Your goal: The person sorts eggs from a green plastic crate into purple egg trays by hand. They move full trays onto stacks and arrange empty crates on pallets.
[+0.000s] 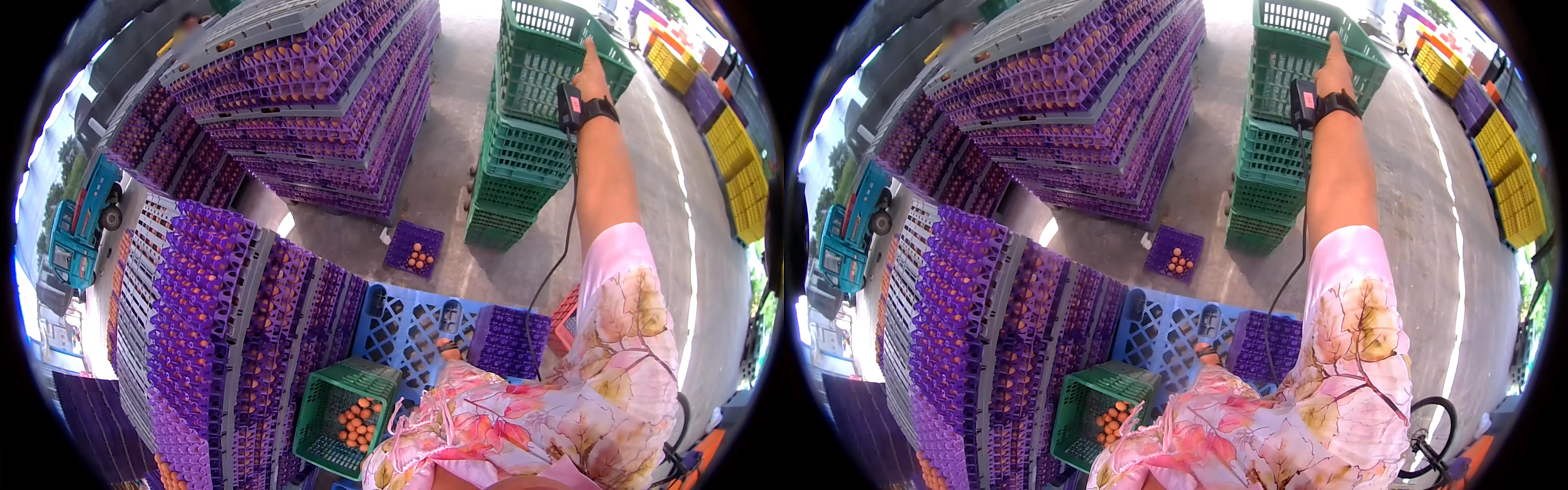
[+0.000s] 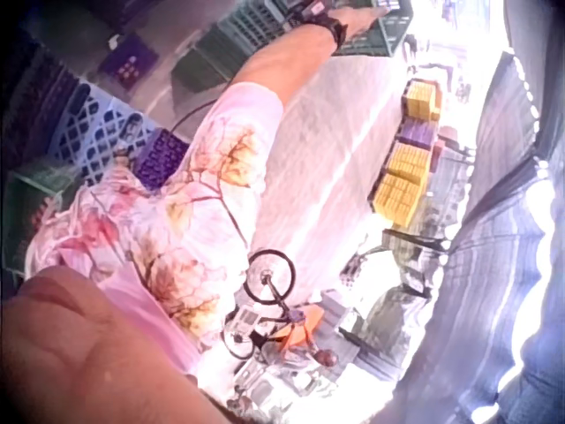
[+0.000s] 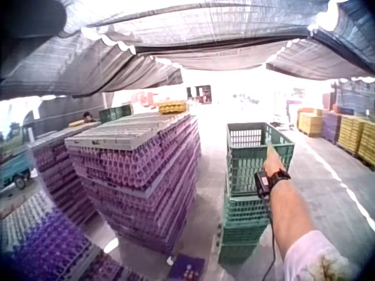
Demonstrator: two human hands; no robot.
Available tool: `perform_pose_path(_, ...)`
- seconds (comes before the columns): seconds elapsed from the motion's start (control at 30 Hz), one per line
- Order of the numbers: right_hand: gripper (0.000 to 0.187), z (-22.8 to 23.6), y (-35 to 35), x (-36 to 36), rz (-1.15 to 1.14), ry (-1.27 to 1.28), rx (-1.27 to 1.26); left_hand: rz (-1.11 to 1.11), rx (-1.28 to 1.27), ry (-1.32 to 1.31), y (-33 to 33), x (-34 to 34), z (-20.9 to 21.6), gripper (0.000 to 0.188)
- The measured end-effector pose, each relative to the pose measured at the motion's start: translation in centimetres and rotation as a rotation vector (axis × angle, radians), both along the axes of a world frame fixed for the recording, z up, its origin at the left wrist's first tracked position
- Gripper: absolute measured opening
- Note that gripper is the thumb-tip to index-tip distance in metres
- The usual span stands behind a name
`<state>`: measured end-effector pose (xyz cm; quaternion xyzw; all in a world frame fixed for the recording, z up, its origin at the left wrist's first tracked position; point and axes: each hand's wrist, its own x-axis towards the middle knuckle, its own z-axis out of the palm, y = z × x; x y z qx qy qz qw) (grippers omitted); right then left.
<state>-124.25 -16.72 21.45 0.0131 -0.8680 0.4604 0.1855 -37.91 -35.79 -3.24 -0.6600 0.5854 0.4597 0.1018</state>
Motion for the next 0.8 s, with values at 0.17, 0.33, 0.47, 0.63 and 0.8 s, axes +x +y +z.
perform_pose_path(0.17, 0.081, 0.1, -0.2, -3.8, 0.107, -0.031, -0.102, 0.021, 0.01, -0.006, 0.9, -2.2, 0.7, 0.03)
perform_pose_path(0.33, 0.069, -1.4, -0.1, -7.9, 0.069, 0.011, 0.079, 0.021, 0.022, -0.003, 1.2, -2.8, 0.4, 0.029)
perform_pose_path(0.47, 0.061, -2.6, 0.4, -11.0, 0.104, 0.076, 0.234, 0.047, 0.028, 0.001, 2.0, -2.8, 0.4, 0.029)
perform_pose_path(0.63, 0.053, -3.2, 0.6, -10.6, 0.114, 0.02, 0.12, 0.041, 0.038, 0.01, 1.8, -3.5, 0.5, 0.029)
perform_pose_path(0.8, 0.039, -2.8, 2.7, -5.9, 0.271, -0.103, -0.432, -0.002, 0.035, 0.042, 1.0, -3.3, 0.5, 0.029)
